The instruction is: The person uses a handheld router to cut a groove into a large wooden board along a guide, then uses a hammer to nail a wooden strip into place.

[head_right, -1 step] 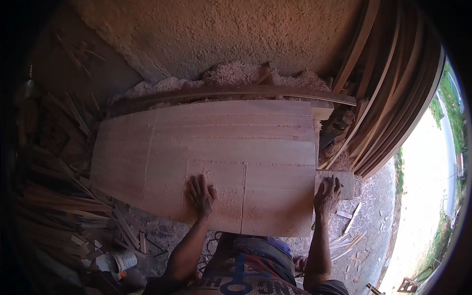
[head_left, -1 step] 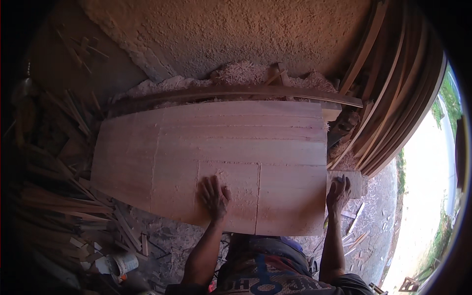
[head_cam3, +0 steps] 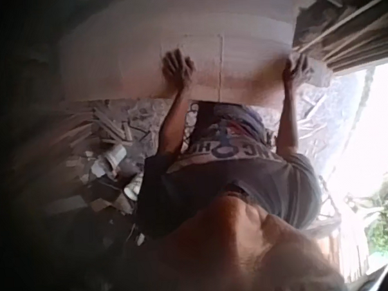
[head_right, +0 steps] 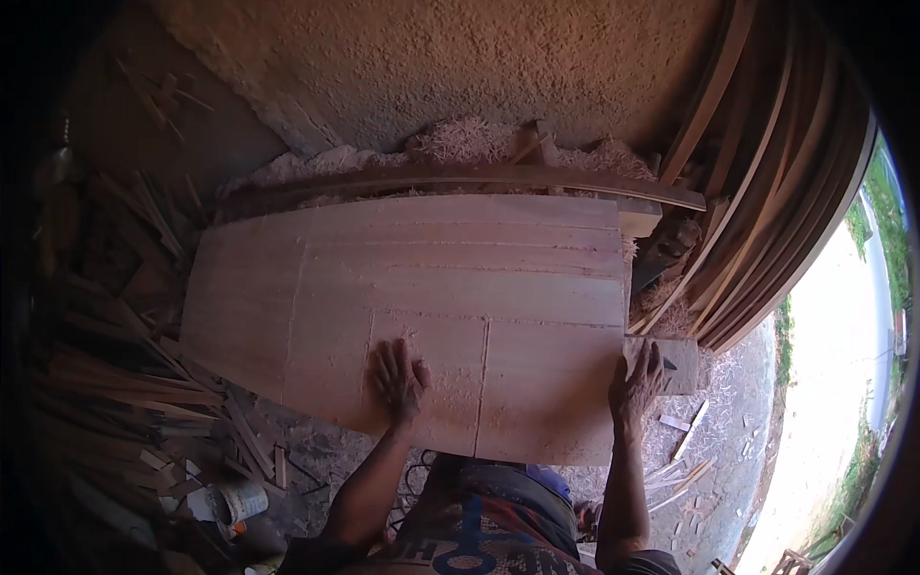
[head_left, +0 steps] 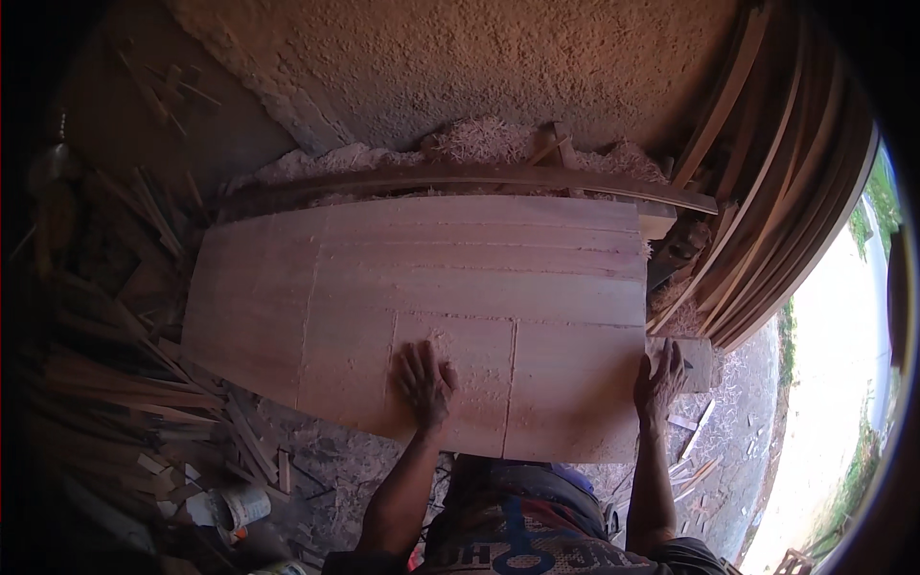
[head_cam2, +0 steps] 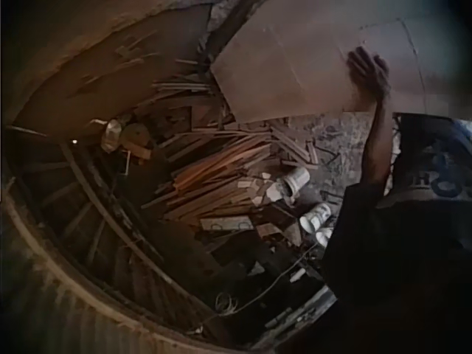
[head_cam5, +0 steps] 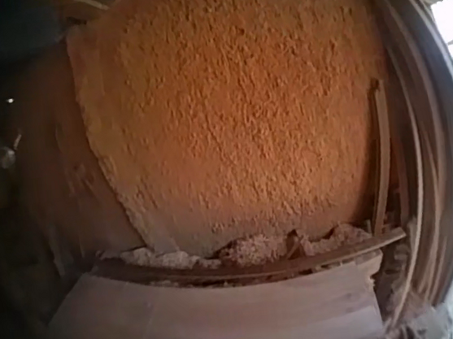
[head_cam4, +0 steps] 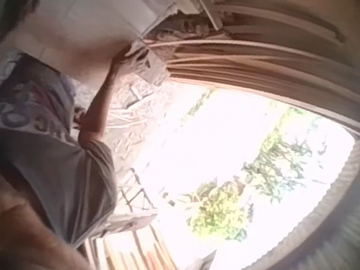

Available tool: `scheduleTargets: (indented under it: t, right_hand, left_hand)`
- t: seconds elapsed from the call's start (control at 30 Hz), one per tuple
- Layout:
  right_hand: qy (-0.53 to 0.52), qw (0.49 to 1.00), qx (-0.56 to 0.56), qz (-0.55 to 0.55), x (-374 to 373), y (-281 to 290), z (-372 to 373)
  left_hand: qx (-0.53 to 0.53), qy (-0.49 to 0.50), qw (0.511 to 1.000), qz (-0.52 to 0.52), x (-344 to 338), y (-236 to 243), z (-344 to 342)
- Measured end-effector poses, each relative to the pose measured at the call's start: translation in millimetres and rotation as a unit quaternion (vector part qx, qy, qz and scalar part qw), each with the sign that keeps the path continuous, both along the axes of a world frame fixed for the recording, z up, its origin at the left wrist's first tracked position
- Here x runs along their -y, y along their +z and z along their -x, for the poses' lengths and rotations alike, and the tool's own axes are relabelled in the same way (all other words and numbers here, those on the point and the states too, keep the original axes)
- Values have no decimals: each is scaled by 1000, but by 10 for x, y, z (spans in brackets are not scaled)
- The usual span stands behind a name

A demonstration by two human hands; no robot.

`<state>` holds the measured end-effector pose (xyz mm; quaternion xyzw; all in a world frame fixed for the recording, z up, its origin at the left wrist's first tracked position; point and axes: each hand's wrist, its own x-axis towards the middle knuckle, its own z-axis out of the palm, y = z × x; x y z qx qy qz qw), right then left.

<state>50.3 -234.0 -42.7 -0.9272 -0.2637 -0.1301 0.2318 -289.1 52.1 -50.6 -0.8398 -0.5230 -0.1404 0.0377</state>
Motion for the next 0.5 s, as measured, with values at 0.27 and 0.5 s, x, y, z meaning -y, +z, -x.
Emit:
scheduleTargets:
  t: [0.27,0.5]
  right_hand:
    - [113,974,-104,166,-1353,202,460]
    - [383,913,-72,118,-3105,128,1232]
  left_hand:
    - [-11,9,998,69,35,162,-109]
    - [-1,16,985,174,14,362,-155]
